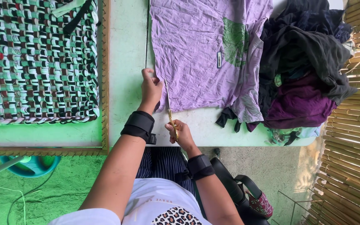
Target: The recorder is cutting a purple t-shirt into thin strips using a pair of scissors to prepare fabric for rug weaving.
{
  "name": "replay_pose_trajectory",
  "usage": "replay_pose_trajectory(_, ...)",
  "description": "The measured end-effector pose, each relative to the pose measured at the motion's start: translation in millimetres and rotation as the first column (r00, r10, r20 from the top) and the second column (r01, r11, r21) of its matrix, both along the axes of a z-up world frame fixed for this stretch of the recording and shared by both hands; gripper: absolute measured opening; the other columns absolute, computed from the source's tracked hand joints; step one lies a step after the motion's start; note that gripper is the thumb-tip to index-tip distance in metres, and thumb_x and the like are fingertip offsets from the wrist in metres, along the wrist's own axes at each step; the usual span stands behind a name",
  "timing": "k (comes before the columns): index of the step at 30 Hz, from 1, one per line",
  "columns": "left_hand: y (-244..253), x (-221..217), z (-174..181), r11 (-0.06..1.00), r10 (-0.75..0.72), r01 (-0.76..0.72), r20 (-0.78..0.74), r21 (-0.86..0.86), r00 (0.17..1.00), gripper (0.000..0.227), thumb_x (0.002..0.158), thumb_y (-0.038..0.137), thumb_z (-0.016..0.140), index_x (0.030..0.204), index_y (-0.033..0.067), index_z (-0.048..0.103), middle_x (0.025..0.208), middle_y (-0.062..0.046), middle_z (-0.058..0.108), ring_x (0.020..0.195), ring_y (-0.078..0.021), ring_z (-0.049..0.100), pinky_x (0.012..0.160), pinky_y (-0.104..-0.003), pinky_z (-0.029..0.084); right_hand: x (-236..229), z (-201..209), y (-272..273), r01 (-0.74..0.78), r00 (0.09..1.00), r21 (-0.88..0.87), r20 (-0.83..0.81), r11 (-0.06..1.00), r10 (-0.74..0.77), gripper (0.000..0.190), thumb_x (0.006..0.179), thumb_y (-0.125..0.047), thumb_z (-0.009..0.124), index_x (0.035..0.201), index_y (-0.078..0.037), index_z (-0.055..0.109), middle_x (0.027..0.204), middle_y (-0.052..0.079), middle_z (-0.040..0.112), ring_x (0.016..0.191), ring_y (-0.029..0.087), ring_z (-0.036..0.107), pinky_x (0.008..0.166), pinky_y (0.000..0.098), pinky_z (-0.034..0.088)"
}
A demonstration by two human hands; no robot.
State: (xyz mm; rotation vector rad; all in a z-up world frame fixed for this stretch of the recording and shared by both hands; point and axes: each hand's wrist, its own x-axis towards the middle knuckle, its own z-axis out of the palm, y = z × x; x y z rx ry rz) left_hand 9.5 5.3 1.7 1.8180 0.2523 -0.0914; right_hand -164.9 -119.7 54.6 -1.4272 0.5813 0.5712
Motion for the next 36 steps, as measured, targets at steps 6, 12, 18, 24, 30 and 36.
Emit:
replay_pose_trajectory(6,11,0,-21,0.98,-0.194,0.192,0.05,0.055,0.98,0.048,0.084,-0.008,0.064,0.128,0.0109,0.07,0.082,-0.007,0.067,0.068,-0.0167,0.061,0.065,-0.032,0.052,16,-19,-6,0.038,0.999,0.129,-0.032,0.991,-0.034,0.042,0.092,-0.042,0.074,0.104,-0.004,0.059,0.063,-0.001,0.054,0.049,0.011,0.056,0.047,0.0265,0.049)
replay_pose_trajectory(12,17,-2,-16,0.98,-0.176,0.179,0.041,-0.088,0.984,0.044,0.082,-0.008,0.062,0.123,0.0067,0.07,0.103,-0.002,0.074,0.067,-0.0078,0.063,0.065,-0.027,0.054,50,-21,-6,0.042,0.999,0.139,-0.001,0.989,-0.042,0.042,0.091,-0.044,0.075,0.102,-0.007,0.058,0.063,-0.001,0.053,0.049,0.01,0.054,0.047,0.0262,0.048)
replay_pose_trajectory(18,19,-6,-12,0.974,-0.208,0.211,0.036,-0.086,0.977,0.055,0.081,-0.01,0.058,0.132,0.0078,0.065,0.12,-0.007,0.071,0.065,-0.0106,0.06,0.064,-0.027,0.052,58,-19,-2,0.041,0.999,0.08,0.029,0.996,-0.043,0.038,0.092,-0.038,0.076,0.099,-0.005,0.06,0.059,-0.002,0.049,0.046,0.009,0.05,0.044,0.0262,0.046)
replay_pose_trajectory(24,22,-6,-1,0.967,-0.248,0.253,0.122,-0.026,0.961,0.066,0.08,-0.011,0.059,0.142,0.0117,0.059,0.136,-0.011,0.06,0.079,-0.0142,0.065,0.072,-0.028,0.056,58,-14,5,0.021,0.998,0.013,0.051,1.0,-0.021,0.026,0.093,-0.027,0.075,0.095,-0.005,0.062,0.06,-0.002,0.052,0.044,0.01,0.05,0.041,0.0263,0.041)
replay_pose_trajectory(30,26,-6,-4,0.958,-0.284,0.286,0.125,0.009,0.951,0.069,0.08,-0.011,0.06,0.145,0.012,0.056,0.136,-0.011,0.059,0.082,-0.0167,0.065,0.073,-0.029,0.057,72,-22,4,0.083,0.997,0.164,-0.006,0.983,-0.083,0.034,0.093,-0.036,0.075,0.097,-0.007,0.057,0.06,-0.002,0.051,0.046,0.009,0.051,0.044,0.0262,0.046)
replay_pose_trajectory(36,29,-6,2,0.949,-0.311,0.313,0.07,-0.022,0.948,0.068,0.08,-0.009,0.06,0.144,0.0108,0.054,0.134,-0.011,0.059,0.077,-0.0175,0.067,0.073,-0.03,0.057,102,-15,8,0.082,0.994,0.066,0.071,0.994,-0.086,0.036,0.092,-0.036,0.075,0.103,-0.004,0.064,0.06,-0.001,0.052,0.045,0.01,0.053,0.043,0.0262,0.046)
